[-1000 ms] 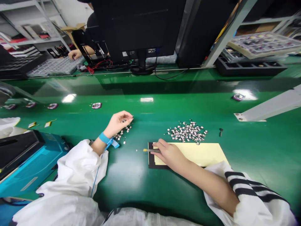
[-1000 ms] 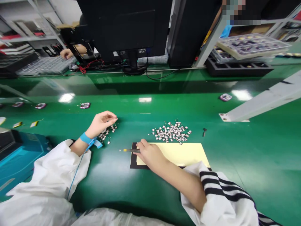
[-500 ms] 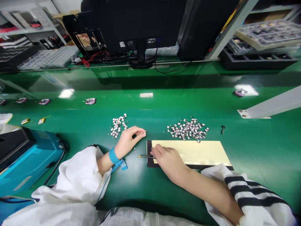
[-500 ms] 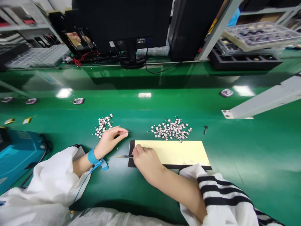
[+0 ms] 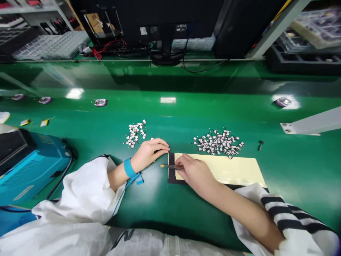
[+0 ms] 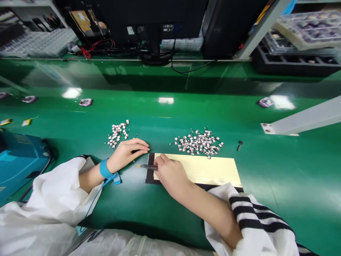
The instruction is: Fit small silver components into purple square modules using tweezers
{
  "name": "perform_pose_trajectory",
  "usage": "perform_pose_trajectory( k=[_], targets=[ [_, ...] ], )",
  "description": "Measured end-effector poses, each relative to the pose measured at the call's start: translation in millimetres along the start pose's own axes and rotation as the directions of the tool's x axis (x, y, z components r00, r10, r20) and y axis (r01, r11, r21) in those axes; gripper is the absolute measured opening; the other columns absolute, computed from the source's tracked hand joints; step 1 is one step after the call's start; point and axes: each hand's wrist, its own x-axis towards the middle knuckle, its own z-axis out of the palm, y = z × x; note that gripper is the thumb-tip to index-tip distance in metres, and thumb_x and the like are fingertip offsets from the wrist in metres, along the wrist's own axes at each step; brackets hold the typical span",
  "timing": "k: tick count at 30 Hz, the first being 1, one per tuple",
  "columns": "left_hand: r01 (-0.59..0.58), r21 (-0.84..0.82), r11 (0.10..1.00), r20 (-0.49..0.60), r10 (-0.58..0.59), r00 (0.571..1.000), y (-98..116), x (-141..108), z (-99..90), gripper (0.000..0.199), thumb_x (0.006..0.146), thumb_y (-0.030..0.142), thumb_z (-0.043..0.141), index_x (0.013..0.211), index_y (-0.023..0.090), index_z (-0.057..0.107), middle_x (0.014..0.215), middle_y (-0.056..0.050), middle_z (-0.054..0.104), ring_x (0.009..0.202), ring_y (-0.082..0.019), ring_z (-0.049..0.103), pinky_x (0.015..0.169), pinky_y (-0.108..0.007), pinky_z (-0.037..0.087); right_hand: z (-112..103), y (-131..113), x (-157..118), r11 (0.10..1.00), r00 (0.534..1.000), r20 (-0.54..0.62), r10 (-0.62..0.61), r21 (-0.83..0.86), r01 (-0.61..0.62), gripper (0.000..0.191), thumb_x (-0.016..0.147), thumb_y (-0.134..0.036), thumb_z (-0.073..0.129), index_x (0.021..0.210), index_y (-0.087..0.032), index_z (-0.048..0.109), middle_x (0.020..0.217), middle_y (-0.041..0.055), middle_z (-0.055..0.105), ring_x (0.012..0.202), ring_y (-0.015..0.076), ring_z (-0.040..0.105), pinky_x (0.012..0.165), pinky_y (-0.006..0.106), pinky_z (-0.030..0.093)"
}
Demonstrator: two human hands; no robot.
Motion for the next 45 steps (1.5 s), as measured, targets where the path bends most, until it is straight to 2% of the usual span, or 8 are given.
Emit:
perform_pose_trajectory(
  k=[3,6,11,15,19,30,37,45],
  targets=[
    [-0.041,0.045,0.998,0.002,0.041,0.999,-2,-4,1.2,0.013,0.081,0.020,0.052,0.085,0.017,0.064,0.088,-0.003,0.063,0.080,-0.012,0.060,0.075,-0.021,0.048,0,5,3,0.971,0.997,-0.008,0.072,0.228,-0.068,0.004,0.078,-0.020,0.057,0.076,-0.016,0.058,0.074,0.0001,0.059,0.057,0.0111,0.055,0.052,0.022,0.036],
    [-0.088,0.049,0.995,-0.049,0.090,0.995,-2,-4,1.5,0.011,0.080,0.016,0.053,0.084,0.015,0.064,0.085,-0.004,0.063,0.079,-0.011,0.060,0.074,-0.021,0.049,-2,12,8,0.879,0.992,-0.057,0.112,0.471,-0.072,0.008,0.076,-0.020,0.055,0.070,-0.016,0.057,0.063,-0.0013,0.053,0.051,0.0099,0.047,0.049,0.021,0.032],
    [-0.072,-0.115,0.991,-0.175,0.051,0.983,7,-5,3.6,0.011,0.076,0.015,0.058,0.087,0.012,0.061,0.081,-0.004,0.062,0.070,-0.008,0.061,0.068,-0.015,0.051,-5,20,15,0.523,0.965,-0.081,0.249,0.850,-0.064,0.021,0.071,-0.035,0.058,0.067,-0.015,0.057,0.051,-0.0038,0.042,0.044,0.0075,0.031,0.042,0.021,0.023],
    [-0.101,-0.249,0.963,-0.200,0.051,0.978,17,-9,7.8,0.017,0.074,0.013,0.061,0.091,0.010,0.058,0.082,-0.004,0.060,0.069,-0.006,0.061,0.069,-0.013,0.052,-2,19,14,0.366,0.986,-0.086,0.144,0.930,0.028,0.021,0.071,-0.036,0.060,0.071,-0.015,0.056,0.070,0.0013,0.055,0.053,0.0087,0.040,0.048,0.022,0.028],
    [-0.157,-0.259,0.953,-0.179,0.112,0.977,24,-13,9.1,0.015,0.074,0.011,0.060,0.089,0.011,0.057,0.081,-0.003,0.060,0.070,-0.005,0.060,0.070,-0.011,0.051,3,13,8,0.339,0.994,-0.092,0.053,0.938,0.068,0.015,0.075,-0.031,0.058,0.072,-0.016,0.055,0.079,0.0017,0.056,0.064,0.0103,0.047,0.053,0.023,0.032],
    [-0.218,-0.178,0.960,-0.144,0.194,0.970,24,-11,6.5,0.008,0.076,0.010,0.056,0.084,0.012,0.059,0.078,-0.003,0.061,0.070,-0.007,0.057,0.066,-0.013,0.047,11,13,5,0.286,0.990,-0.072,0.122,0.958,0.035,0.009,0.075,-0.024,0.062,0.071,-0.018,0.056,0.077,-0.0007,0.055,0.060,0.0081,0.044,0.051,0.020,0.031],
    [-0.205,-0.188,0.961,-0.133,0.182,0.974,26,-12,8.1,0.010,0.076,0.007,0.055,0.084,0.011,0.059,0.077,-0.003,0.061,0.069,-0.007,0.057,0.065,-0.014,0.045,11,14,5,0.311,0.995,-0.055,0.081,0.950,0.028,0.010,0.075,-0.027,0.061,0.071,-0.018,0.057,0.078,0.0006,0.055,0.070,0.0117,0.050,0.059,0.022,0.037],
    [-0.195,-0.160,0.968,-0.161,0.170,0.972,27,-13,9.6,0.011,0.075,0.008,0.057,0.085,0.012,0.059,0.074,-0.003,0.061,0.066,-0.005,0.057,0.064,-0.012,0.048,13,13,6,0.265,0.995,-0.042,0.090,0.964,0.017,0.013,0.074,-0.029,0.062,0.070,-0.018,0.057,0.075,0.0001,0.054,0.070,0.0120,0.050,0.059,0.023,0.037]
  ],
)
